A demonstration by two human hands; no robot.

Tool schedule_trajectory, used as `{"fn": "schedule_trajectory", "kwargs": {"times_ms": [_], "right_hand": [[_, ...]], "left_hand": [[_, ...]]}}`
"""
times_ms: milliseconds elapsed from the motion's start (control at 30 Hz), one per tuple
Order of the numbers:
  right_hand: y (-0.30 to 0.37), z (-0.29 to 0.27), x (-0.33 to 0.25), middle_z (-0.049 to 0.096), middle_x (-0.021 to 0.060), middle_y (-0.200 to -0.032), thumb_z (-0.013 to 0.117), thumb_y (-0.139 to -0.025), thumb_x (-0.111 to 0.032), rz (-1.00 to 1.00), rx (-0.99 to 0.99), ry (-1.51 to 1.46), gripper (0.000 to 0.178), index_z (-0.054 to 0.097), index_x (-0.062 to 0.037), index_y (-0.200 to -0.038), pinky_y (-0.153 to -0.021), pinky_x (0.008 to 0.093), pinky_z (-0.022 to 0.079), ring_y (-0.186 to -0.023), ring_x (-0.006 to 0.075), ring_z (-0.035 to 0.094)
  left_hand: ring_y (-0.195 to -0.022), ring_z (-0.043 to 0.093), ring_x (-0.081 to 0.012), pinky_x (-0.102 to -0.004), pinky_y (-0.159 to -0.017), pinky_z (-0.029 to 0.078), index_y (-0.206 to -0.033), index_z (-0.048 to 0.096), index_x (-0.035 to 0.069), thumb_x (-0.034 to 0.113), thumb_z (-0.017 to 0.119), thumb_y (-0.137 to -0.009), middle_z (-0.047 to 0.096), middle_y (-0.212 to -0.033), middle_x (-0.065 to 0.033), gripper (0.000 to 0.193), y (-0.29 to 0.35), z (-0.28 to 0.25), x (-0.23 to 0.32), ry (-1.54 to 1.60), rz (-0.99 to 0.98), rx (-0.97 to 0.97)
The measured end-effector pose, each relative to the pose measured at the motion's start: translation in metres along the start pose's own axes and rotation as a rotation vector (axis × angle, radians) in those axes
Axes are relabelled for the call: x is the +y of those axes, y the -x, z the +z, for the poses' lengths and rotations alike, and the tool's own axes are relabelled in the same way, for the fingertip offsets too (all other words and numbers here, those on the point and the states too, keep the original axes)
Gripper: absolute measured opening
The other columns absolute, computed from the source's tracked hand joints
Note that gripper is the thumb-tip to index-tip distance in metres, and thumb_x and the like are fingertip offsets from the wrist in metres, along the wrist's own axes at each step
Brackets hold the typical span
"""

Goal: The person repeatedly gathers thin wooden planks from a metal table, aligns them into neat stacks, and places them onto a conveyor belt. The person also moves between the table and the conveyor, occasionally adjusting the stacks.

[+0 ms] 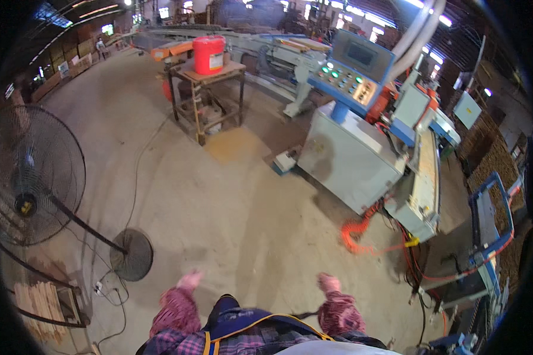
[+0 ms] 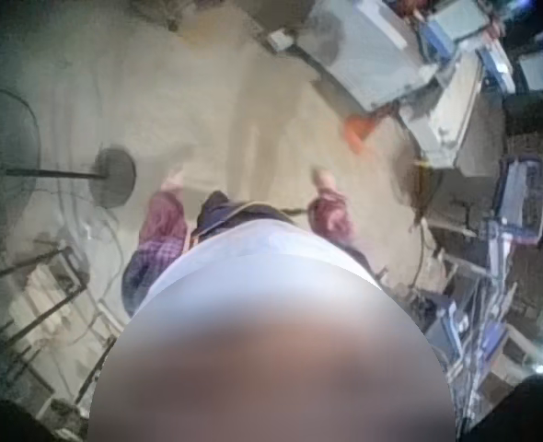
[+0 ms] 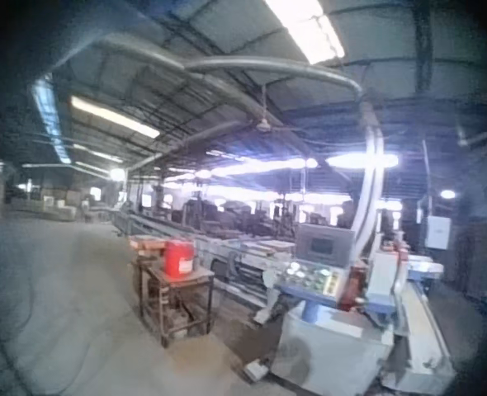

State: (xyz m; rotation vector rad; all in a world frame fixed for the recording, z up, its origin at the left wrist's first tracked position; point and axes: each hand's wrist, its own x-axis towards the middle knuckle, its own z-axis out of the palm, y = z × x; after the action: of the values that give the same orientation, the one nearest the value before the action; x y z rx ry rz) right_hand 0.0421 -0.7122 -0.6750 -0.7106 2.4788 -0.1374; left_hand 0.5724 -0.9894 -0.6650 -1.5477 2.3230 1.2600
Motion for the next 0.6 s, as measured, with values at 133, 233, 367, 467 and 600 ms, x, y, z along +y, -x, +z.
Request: {"fn": "schedule_trajectory", "kwargs": {"times_ms": [133,233,367,467,600], "right_hand": [[-0.087,0.017,-0.323,0.071,0.0097,-0.105,0.055,-0.091,-0.05,-0.685,-0.166,-0.251,0.044,0.067,-0.02,-0.122,-0.087,0.0367,0.051,-0.096,0.0257,0.068],[-0.109,-0.023,-0.46,0.072,0.0082,-0.105,0.053,-0.091,-0.051,-0.622,-0.316,-0.264,0.047,0.066,-0.0206,-0.124,-0.087,0.0355,0.051,-0.095,0.0253,0.068],[-0.213,-0.024,-0.543,0.071,0.0076,-0.089,0.058,-0.09,-0.047,-0.527,-0.349,-0.232,0.039,0.072,-0.0182,-0.113,-0.072,0.0336,0.052,-0.084,0.0204,0.068],[-0.335,-0.016,-0.496,0.066,0.0037,-0.077,0.057,-0.092,-0.033,-0.748,-0.24,-0.169,0.024,0.067,-0.0115,-0.099,-0.059,0.0324,0.048,-0.069,0.0147,0.063],[-0.444,-0.065,-0.454,0.065,0.0071,-0.08,0.054,-0.092,-0.026,-0.605,-0.121,0.467,0.017,0.064,-0.012,-0.092,-0.061,0.0413,0.05,-0.075,0.0243,0.065]], "left_hand": [[-0.104,0.066,-0.0337,-0.0501,-0.09,0.051,-0.117,0.065,0.01,0.03,0.062,-0.09,0.068,-0.109,-0.0168,0.034,0.003,-0.059,-0.185,-0.315,-0.356,-0.148],[-0.093,0.066,-0.0297,-0.0469,-0.083,0.05,-0.113,0.067,0.01,0.047,0.061,-0.085,0.07,-0.101,-0.0139,0.046,-0.046,-0.087,-0.133,-0.216,-0.655,0.106],[-0.082,0.068,-0.0311,-0.0453,-0.07,0.055,-0.13,0.058,0.013,0.027,0.056,-0.09,0.069,-0.089,-0.0141,0.042,-0.216,-0.175,-0.141,-0.19,-0.247,-0.17],[-0.101,0.063,-0.0369,-0.0468,-0.09,0.051,-0.135,0.053,0.011,0.009,0.048,-0.094,0.066,-0.114,-0.0193,0.042,-0.396,-0.231,-0.073,-0.344,0.078,-0.1],[-0.118,0.061,-0.031,-0.0412,-0.099,0.047,-0.139,0.055,0.01,0.057,0.061,-0.086,0.062,-0.132,-0.0189,0.071,-0.605,-0.33,0.118,0.332,-0.161,-0.069]]}}
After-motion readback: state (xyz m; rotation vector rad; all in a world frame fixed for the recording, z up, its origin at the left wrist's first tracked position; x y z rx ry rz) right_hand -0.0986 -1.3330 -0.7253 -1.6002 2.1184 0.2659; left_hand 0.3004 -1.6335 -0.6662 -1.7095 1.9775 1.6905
